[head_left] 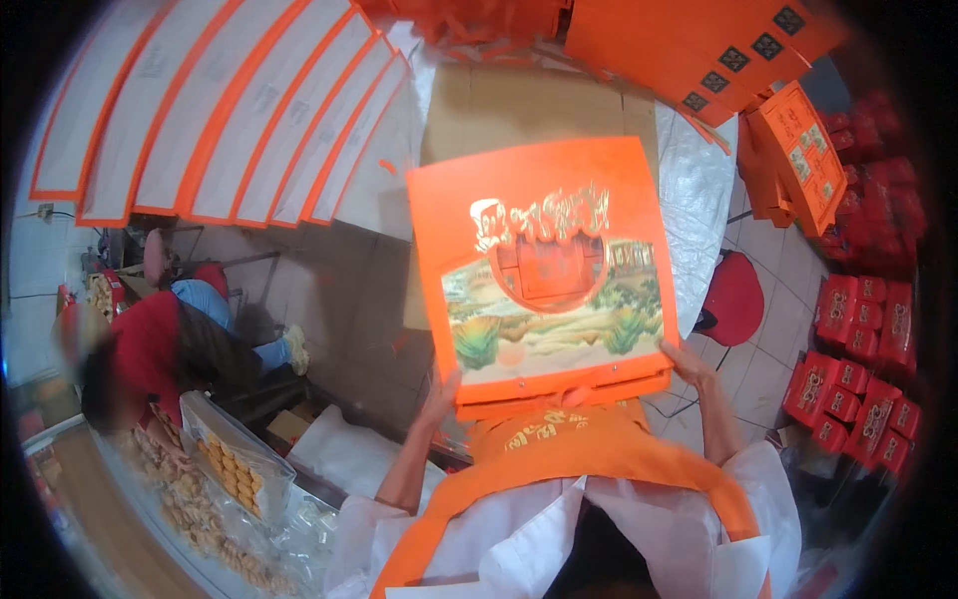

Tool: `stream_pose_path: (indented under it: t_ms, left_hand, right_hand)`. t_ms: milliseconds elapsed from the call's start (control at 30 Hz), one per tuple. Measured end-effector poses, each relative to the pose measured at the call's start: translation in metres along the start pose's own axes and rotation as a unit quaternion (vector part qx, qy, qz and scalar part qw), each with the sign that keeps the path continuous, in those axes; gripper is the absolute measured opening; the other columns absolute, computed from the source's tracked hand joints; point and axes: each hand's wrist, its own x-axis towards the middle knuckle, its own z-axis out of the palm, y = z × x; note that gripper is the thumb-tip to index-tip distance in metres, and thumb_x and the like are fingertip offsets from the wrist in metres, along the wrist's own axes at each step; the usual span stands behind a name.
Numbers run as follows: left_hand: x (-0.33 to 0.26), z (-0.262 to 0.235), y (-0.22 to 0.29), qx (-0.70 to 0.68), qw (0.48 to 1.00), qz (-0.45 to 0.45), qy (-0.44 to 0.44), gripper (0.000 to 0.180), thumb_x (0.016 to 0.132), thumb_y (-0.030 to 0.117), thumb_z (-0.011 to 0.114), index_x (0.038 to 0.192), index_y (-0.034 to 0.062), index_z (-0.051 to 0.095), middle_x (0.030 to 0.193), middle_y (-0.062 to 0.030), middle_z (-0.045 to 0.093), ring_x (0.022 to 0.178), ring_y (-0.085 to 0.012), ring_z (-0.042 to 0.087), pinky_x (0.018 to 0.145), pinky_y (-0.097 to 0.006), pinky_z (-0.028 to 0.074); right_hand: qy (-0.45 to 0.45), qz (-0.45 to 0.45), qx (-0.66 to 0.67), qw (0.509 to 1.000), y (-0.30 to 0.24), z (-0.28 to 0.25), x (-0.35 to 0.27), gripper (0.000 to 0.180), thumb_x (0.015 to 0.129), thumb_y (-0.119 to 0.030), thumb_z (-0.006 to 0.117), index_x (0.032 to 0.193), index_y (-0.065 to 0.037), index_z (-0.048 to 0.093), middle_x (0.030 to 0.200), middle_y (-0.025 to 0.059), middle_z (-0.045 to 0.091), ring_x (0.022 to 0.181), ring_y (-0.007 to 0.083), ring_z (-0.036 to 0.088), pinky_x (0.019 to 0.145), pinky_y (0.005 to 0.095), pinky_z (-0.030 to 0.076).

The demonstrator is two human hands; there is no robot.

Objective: The person assembles orange cardboard boxes by folding the flaps and securing the structure. They handle the boxes one at a time, folding the sides and top flaps to form a complete container. The person then places the assembled boxes into a larger cardboard shipping box.

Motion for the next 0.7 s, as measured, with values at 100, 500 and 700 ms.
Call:
stream_pose_path:
  t_ms: [100, 500, 700]
  left_hand:
    - [-0.026, -0.013, 0.018, -0.019, 0.999, -0.030, 0.012, 0.058, 0.088, 0.032, 0.038, 0.133, 0.0035, 0.015, 0.131, -0.0122, 0.024, 0.124, -0.0177, 0.017, 0.102, -0.031, 0.012]
    - [-0.018, -0.076, 0.355, 0.266, 0.940, 0.185, 0.108, 0.043, 0.080, 0.040, 0.052, 0.094, -0.0012, 0.052, 0.060, -0.0028, 0.049, 0.047, -0.0097, 0.043, 0.041, -0.024, 0.035]
    - [0.024, -0.081, 0.378, 0.326, 0.927, 0.132, 0.129, 0.046, 0.081, 0.044, 0.047, 0.079, -0.0009, 0.055, 0.058, -0.0037, 0.048, 0.044, -0.0111, 0.043, 0.041, -0.024, 0.036]
  right_hand:
    - [0.082, 0.033, 0.015, 0.996, -0.036, 0.039, -0.036, 0.066, 0.083, -0.036, 0.050, 0.132, -0.004, 0.019, 0.131, 0.0087, 0.030, 0.119, 0.0173, 0.030, 0.098, 0.0313, 0.026]
    - [0.226, -0.215, -0.264, 0.913, -0.302, 0.074, -0.094, 0.051, 0.079, -0.053, 0.049, 0.102, -0.008, 0.046, 0.063, -0.0029, 0.045, 0.049, 0.0026, 0.041, 0.039, 0.0163, 0.029]
    - [0.217, -0.190, -0.318, 0.903, -0.338, 0.072, -0.081, 0.052, 0.079, -0.053, 0.046, 0.106, -0.008, 0.044, 0.072, -0.0003, 0.049, 0.047, 0.0031, 0.043, 0.039, 0.0147, 0.033]
